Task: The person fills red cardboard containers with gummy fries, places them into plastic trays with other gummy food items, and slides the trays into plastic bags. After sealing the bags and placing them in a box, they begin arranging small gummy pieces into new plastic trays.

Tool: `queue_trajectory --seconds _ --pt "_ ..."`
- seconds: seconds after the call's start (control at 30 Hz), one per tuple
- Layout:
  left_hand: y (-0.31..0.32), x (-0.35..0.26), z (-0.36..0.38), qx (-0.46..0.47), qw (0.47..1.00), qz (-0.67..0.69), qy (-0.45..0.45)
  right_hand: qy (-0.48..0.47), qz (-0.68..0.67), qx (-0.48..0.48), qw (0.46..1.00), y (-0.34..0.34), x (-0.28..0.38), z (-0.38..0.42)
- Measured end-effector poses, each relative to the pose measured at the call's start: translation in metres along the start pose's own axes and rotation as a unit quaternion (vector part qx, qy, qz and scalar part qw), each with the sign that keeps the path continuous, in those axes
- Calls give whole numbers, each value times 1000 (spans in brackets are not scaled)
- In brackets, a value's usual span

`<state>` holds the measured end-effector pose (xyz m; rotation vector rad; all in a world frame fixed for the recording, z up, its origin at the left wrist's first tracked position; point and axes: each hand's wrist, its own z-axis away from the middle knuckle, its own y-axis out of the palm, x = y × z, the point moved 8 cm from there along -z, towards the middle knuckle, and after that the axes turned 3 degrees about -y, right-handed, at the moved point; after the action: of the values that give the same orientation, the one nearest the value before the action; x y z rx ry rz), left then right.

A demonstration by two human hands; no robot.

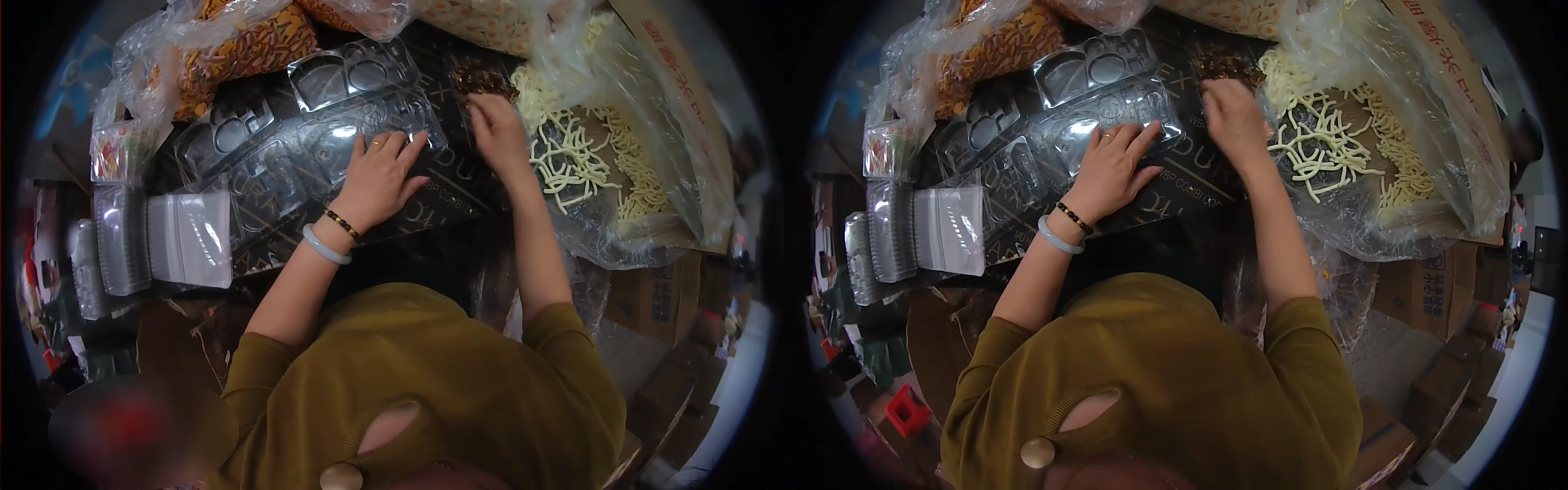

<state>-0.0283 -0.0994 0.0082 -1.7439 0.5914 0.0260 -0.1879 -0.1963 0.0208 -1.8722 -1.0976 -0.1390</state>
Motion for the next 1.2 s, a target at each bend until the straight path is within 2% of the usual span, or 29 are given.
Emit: queue_trajectory --seconds 0.03,0.13,0.23,0.33,0.43,0.53,0.57,0.73,0.87,0.93,1.03,1.07,1.17,1.2 --pt "2 -1 -2 -2 1000 -19 8 15 46 -37 998 -13 -22 -5" --pt "5 -3 -7 -1 998 -53 16 -4 246 10 969 -24 -81 -19" --pt "8 0 -7 -14 998 -52 17 55 224 108 967 -19 -109 -23" --pt "4 1 -5 -19 1000 5 20 173 94 162 967 -22 -121 -27" --pt "-10 18 -11 -61 997 54 8 203 12 123 971 -24 -141 -24" --pt "-23 56 -23 -127 991 -30 -40 232 -54 98 966 -28 -148 -20" --pt "-21 69 -28 -132 989 -36 -48 249 -114 74 959 -30 -148 -20" --pt "-11 92 -33 -47 997 -10 -65 307 -349 -19 885 -24 -112 -23" --pt "-19 84 -27 -51 998 12 -40 267 -385 12 883 25 -46 -39" --pt "-19 84 -27 -72 997 13 -26 224 -344 82 908 55 -12 -52" --pt "-19 86 -28 -73 997 12 -25 51 -225 168 958 96 14 -69" --pt "-17 87 -29 -72 997 13 -26 -39 -150 166 974 100 24 -75" --pt "-15 86 -29 -72 997 13 -24 -126 -106 146 975 116 12 -84" --pt "-15 87 -29 -75 997 11 -26 -95 -97 117 984 108 10 -88"
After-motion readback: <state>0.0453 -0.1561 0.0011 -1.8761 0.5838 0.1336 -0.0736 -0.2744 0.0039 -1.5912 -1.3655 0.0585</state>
